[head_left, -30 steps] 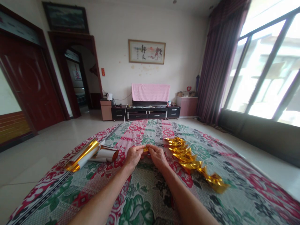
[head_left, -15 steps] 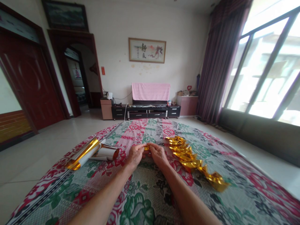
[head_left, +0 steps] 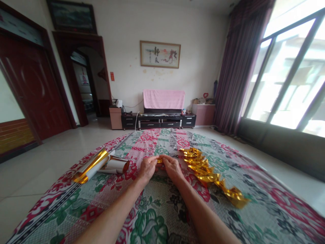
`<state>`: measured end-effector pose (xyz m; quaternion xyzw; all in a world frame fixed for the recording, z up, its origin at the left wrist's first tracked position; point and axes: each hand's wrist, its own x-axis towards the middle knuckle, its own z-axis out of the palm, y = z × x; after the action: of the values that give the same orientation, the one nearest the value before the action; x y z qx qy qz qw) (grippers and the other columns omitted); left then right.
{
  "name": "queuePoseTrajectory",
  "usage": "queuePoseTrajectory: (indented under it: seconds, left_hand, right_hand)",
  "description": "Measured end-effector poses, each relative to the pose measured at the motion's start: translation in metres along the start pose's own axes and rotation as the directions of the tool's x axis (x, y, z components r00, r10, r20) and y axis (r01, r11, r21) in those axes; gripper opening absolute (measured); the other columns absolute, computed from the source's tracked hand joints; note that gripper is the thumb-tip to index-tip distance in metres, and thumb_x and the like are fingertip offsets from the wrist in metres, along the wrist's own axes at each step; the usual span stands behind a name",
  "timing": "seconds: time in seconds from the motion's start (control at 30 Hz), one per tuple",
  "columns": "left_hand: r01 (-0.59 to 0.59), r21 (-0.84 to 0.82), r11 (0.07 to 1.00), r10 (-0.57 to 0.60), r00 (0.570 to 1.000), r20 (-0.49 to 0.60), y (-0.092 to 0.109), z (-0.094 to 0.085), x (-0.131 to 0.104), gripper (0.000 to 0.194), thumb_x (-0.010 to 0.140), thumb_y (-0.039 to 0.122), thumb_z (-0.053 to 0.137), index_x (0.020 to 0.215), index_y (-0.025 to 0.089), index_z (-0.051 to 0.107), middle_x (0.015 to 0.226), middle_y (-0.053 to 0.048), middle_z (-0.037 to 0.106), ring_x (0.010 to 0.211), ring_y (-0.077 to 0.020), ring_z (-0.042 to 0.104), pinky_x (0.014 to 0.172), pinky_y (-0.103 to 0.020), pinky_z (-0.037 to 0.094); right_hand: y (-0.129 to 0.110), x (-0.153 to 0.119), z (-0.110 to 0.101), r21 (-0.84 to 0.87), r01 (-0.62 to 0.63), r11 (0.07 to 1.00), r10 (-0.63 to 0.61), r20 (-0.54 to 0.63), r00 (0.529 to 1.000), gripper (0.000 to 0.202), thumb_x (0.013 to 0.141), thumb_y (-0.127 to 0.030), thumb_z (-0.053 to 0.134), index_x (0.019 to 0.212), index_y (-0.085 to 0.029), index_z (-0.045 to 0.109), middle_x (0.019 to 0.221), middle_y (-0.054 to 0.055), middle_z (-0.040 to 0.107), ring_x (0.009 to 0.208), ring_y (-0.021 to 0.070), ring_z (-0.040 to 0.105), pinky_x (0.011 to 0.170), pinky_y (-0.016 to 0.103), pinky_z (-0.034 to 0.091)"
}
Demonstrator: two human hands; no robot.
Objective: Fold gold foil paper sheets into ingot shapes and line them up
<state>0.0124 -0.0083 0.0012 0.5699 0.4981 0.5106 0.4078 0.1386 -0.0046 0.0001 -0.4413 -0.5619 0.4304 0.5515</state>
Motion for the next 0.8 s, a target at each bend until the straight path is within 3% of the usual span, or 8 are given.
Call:
queuePoseTrajectory:
  seconds: [0.33, 0.47, 0.63, 0.8]
  left_hand:
    - [0.005, 0.013, 1.0, -0.005, 1.0, -0.028, -0.0001, -0.0003, 0.0034, 0.035, 0.08, 0.019, 0.043, 0.108, 0.013, 0.063, 0.092, -0.009, 0.071, 0.069, -0.0165, 0.067, 0.055, -0.024, 0.052]
    - [-0.027, 0.121, 0.992, 0.032, 0.999, -0.038, 0.0021, -0.0011, 0.0031, 0.034, 0.081, 0.019, 0.042, 0.106, 0.014, 0.064, 0.091, -0.009, 0.071, 0.068, -0.0158, 0.066, 0.054, -0.023, 0.052]
    - [-0.096, 0.306, 0.947, 0.119, 0.991, -0.059, 0.0041, -0.004, 0.0024, 0.034, 0.081, 0.019, 0.042, 0.106, 0.016, 0.065, 0.094, -0.007, 0.071, 0.077, -0.0146, 0.066, 0.065, -0.022, 0.052]
    - [-0.123, 0.339, 0.933, 0.164, 0.982, -0.093, 0.0043, -0.0047, 0.0016, 0.033, 0.081, 0.02, 0.043, 0.105, 0.016, 0.066, 0.102, -0.008, 0.069, 0.089, -0.0163, 0.064, 0.075, -0.025, 0.051]
  right_hand:
    - [-0.0038, -0.0025, -0.0007, 0.023, 0.019, 1.0, -0.02, 0.07, 0.997, 0.038, 0.074, -0.035, 0.049, 0.101, -0.016, 0.067, 0.083, 0.004, 0.069, 0.063, 0.0149, 0.061, 0.055, 0.024, 0.051]
    - [-0.003, -0.0015, -0.0005, -0.014, 0.014, 1.0, -0.013, 0.057, 0.998, 0.038, 0.074, -0.033, 0.047, 0.101, -0.015, 0.067, 0.081, 0.003, 0.069, 0.058, 0.0137, 0.06, 0.055, 0.025, 0.052]
    - [-0.0035, -0.0018, 0.0003, -0.088, 0.014, 0.996, -0.009, 0.052, 0.999, 0.036, 0.073, -0.029, 0.046, 0.101, -0.018, 0.067, 0.08, 0.002, 0.069, 0.061, 0.0148, 0.063, 0.057, 0.026, 0.053]
    - [-0.0049, -0.0034, -0.0009, -0.071, 0.048, 0.996, -0.042, 0.08, 0.996, 0.034, 0.074, -0.032, 0.048, 0.099, -0.02, 0.068, 0.086, 0.002, 0.069, 0.072, 0.017, 0.064, 0.06, 0.026, 0.054]
